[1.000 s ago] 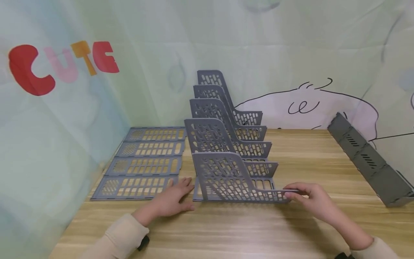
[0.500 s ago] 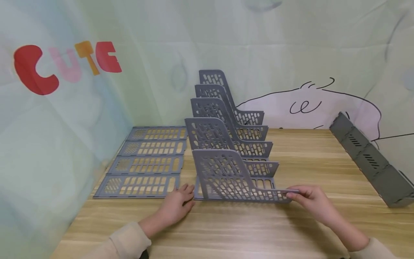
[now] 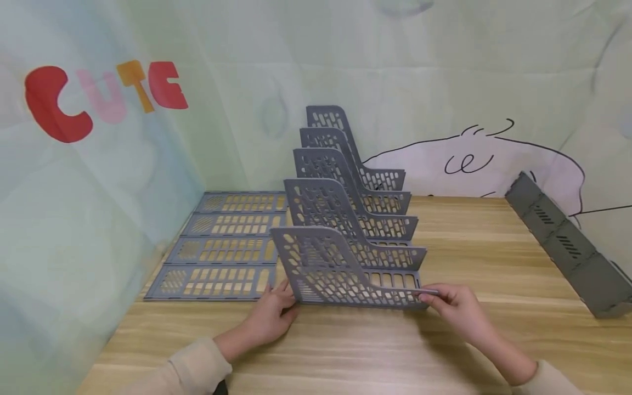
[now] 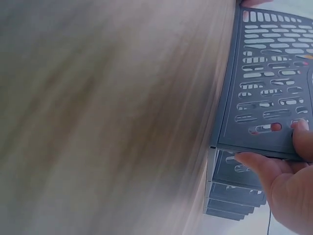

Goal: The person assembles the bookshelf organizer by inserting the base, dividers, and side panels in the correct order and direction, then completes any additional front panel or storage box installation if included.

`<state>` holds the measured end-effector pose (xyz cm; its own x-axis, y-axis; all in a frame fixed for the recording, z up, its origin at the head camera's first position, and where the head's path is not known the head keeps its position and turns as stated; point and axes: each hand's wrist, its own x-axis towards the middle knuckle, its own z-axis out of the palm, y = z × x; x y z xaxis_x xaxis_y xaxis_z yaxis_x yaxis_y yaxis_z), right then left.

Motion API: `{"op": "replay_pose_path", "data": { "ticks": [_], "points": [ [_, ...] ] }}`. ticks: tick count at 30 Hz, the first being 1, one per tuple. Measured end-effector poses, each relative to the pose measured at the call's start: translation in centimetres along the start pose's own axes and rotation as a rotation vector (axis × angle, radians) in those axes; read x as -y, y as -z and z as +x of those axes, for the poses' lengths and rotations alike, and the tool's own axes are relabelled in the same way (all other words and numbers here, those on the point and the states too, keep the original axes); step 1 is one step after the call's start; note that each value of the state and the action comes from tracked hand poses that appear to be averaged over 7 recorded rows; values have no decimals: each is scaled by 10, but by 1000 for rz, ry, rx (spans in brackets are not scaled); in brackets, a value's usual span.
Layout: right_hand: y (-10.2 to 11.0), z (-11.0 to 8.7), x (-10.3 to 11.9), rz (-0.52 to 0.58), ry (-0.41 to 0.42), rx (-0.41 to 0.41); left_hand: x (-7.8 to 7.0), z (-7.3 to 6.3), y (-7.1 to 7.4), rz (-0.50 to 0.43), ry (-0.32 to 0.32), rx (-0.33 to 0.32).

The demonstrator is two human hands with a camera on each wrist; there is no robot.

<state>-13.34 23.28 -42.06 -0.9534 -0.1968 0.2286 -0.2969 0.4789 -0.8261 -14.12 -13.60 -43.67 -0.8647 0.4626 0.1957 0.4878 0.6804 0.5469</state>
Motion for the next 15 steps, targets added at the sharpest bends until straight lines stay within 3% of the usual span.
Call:
{"op": "replay_pose_path", "data": {
  "ticks": [8, 15],
  "points": [
    [-3, 1, 2, -4, -27, -14, 3, 1, 2, -212, 72, 3],
    [2, 2, -4, 4, 8, 42, 2, 3, 3, -230, 106, 33]
  ]
}}
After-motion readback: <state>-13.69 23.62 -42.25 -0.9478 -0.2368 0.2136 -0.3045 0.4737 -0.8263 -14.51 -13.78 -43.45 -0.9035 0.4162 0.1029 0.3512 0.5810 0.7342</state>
